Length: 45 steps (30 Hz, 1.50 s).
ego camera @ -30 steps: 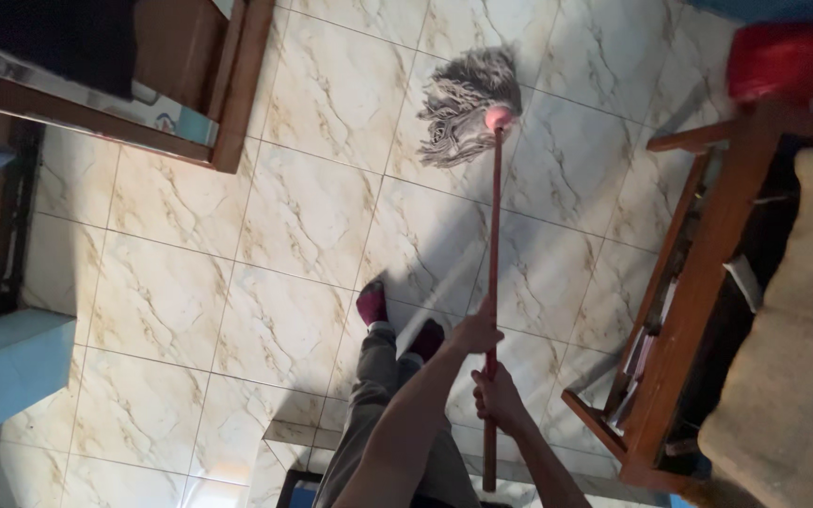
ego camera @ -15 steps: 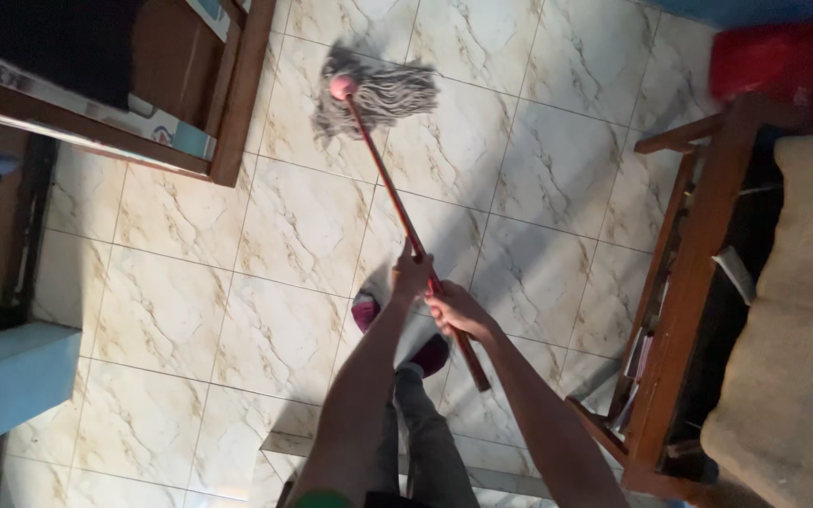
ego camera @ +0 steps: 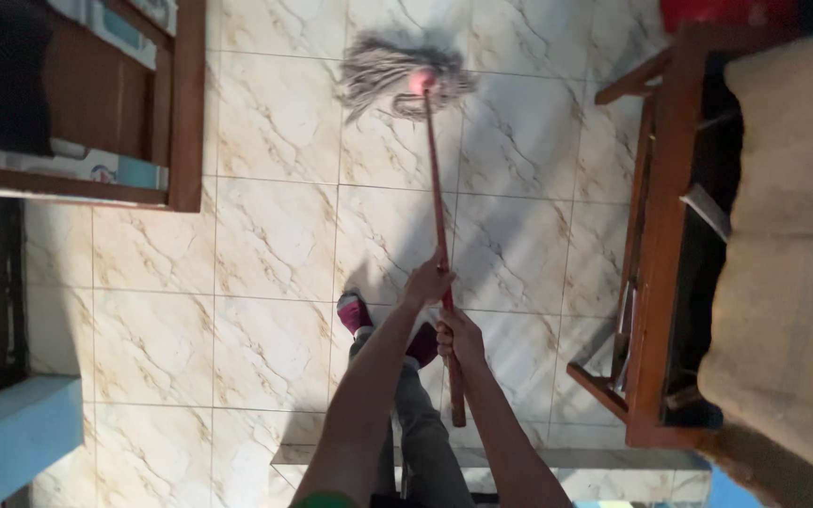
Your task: The person dips a mop into a bucket of water, wrings out the mop head by hand, and mops the tiled floor around furniture and stairs.
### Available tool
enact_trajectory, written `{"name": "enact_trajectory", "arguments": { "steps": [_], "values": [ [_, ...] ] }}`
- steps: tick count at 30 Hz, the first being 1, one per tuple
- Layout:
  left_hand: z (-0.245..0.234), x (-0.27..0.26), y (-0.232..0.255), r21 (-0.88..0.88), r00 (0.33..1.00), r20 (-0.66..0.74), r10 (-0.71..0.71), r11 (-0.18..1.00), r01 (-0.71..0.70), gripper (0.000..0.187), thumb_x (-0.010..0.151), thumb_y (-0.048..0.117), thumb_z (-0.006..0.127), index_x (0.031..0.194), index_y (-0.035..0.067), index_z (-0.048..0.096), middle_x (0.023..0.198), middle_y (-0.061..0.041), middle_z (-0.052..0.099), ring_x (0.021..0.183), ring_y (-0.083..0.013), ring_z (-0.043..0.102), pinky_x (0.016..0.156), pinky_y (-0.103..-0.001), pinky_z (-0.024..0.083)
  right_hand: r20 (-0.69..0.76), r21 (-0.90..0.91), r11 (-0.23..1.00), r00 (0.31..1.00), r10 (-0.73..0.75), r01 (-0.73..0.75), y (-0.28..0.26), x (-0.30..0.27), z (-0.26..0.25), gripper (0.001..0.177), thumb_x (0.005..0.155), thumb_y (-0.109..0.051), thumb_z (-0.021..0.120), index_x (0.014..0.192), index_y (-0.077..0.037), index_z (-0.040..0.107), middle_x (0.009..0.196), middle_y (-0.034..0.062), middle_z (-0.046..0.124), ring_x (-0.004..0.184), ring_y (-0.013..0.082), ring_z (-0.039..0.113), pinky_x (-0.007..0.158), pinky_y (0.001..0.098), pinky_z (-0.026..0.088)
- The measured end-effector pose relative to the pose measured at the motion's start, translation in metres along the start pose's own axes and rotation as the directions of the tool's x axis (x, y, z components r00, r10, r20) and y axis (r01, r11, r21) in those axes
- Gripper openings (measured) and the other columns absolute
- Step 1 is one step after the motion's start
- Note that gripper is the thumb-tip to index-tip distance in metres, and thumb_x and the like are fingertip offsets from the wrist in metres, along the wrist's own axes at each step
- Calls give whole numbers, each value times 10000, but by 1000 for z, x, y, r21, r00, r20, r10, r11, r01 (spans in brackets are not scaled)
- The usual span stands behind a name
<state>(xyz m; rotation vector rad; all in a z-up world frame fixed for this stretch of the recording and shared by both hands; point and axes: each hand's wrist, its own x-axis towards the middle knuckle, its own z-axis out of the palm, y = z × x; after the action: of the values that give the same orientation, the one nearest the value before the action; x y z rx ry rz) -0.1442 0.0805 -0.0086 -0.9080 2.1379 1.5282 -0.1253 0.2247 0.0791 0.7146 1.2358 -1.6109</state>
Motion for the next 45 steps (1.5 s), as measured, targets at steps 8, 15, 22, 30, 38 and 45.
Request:
{"name": "enact_trajectory", "arguments": {
  "steps": [8, 15, 22, 30, 38, 45],
  "values": [
    [82, -37, 44, 150, 976, 206, 67, 984, -99, 798, 765, 418, 811, 1415, 136, 444, 1072, -208, 731, 1052, -408, 694, 912, -509, 559, -173, 11, 1000, 985, 17, -15, -10, -93, -54, 355, 1023, -333, 567, 1339, -171, 572, 629, -48, 382, 419, 32, 314, 364, 215, 265],
    [136, -127, 36, -42, 921, 387, 34, 999, -19, 1003, 752, 392, 758, 1494, 41, 181, 996, -211, 737, 971, -431, 729, 874, -515, 582, -331, -60, 962, 914, 233, -267, 13, -164, -109, 394, 992, -339, 584, 1369, -223, 587, 616, 4, 450, 406, 74, 328, 372, 254, 279],
    [111, -77, 4, 27, 979, 195, -63, 998, 59, 680, 929, 414, 685, 1462, 93, 412, 1010, -186, 735, 967, -364, 703, 866, -488, 553, -295, -264, 964, 954, -49, -32, -4, -44, -121, 373, 995, -406, 597, 1203, -109, 684, 614, 16, 537, 411, 133, 464, 376, 318, 399],
    [21, -51, -20, -241, 998, 68, -1, 970, 18, 437, 1015, 370, 606, 1362, 113, 543, 883, -76, 774, 788, -197, 742, 753, -329, 579, -143, -357, 902, 940, -309, 242, -131, 54, -19, 567, 1025, -255, 563, 1551, -181, 365, 753, 12, 573, 501, 104, 511, 435, 298, 458],
    [-16, -68, -95, -277, 974, 199, 107, 960, -49, 423, 1005, 394, 616, 1281, 73, 631, 895, -65, 778, 777, -181, 761, 719, -314, 605, -175, -710, 688, 910, -377, 148, 14, 4, 7, 539, 1029, -261, 539, 1553, -227, 416, 653, 65, 594, 437, 150, 577, 411, 322, 492],
    [-81, -102, -154, 253, 858, 422, 292, 871, -421, 423, 969, 388, 610, 1300, 124, 598, 992, -105, 771, 898, -241, 750, 800, -372, 580, -308, -457, 888, 944, -116, -40, 221, -105, 56, 584, 1002, -215, 514, 1570, -257, 385, 591, 26, 573, 394, 155, 506, 380, 338, 452]
  ]
}}
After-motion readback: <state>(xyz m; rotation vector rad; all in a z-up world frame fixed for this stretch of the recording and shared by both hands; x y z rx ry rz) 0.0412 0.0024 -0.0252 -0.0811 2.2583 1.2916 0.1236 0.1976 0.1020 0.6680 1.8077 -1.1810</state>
